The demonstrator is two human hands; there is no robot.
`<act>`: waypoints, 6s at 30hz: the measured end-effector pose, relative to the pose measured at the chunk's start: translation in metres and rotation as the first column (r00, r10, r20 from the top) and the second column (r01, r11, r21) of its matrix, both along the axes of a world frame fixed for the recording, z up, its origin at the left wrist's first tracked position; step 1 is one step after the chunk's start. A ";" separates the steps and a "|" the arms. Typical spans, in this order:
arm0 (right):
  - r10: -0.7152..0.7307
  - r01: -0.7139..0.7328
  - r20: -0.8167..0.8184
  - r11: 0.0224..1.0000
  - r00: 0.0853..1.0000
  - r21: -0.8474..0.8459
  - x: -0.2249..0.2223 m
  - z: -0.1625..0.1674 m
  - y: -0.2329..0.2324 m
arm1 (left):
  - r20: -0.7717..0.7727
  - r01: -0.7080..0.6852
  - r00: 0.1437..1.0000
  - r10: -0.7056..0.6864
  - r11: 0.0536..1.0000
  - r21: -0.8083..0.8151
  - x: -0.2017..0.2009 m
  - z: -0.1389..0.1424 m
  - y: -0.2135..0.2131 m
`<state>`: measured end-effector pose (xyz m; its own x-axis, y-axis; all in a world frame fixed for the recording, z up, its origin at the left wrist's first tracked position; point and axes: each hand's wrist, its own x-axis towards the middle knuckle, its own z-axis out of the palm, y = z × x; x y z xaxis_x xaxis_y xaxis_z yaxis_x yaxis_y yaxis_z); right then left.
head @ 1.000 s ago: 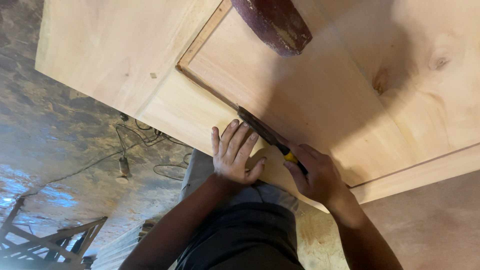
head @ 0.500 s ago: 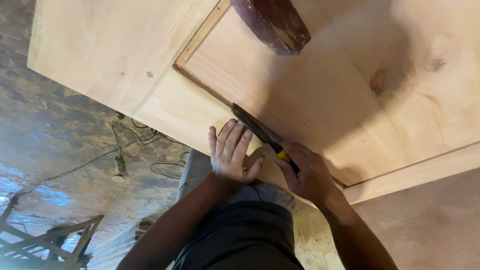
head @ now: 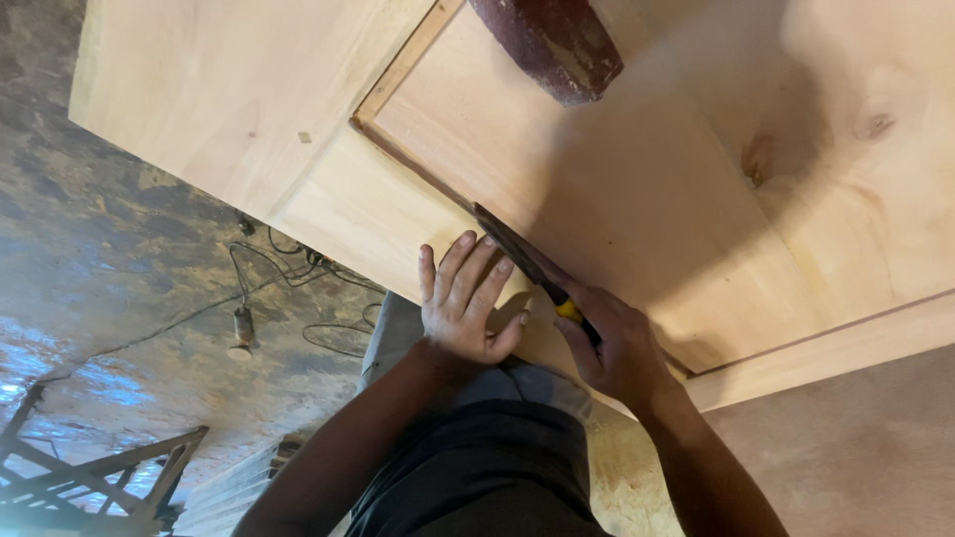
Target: The person works on a wooden paneled cabinet door, using a chisel to trim and clean the recessed panel edges and grooves, running a finger along the cuts to check them, and using a sanding block to smooth the panel surfaces and frame edges.
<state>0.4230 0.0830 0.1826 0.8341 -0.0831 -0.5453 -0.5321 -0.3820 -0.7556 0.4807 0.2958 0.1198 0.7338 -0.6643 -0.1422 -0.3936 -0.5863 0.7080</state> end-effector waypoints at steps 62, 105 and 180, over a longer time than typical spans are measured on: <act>-0.289 0.294 -0.060 0.950 0.955 0.105 -0.075 -0.002 -0.005 | 0.257 -0.336 0.919 0.298 0.935 0.118 0.070 0.024 -0.045; -0.502 0.480 0.046 0.846 0.864 0.233 -0.025 0.031 0.018 | 0.121 -0.559 0.823 0.555 0.754 0.345 0.096 0.057 -0.098; -0.466 0.466 -0.027 0.880 0.884 0.093 -0.030 0.026 0.018 | 0.086 -0.531 0.846 0.526 0.846 0.046 0.072 0.054 -0.082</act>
<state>0.3926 0.1013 0.2085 0.7095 -0.4100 -0.5731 -0.6339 -0.0162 -0.7732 0.5525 0.2139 0.1735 0.9804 -0.1643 -0.1089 -0.0563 -0.7628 0.6442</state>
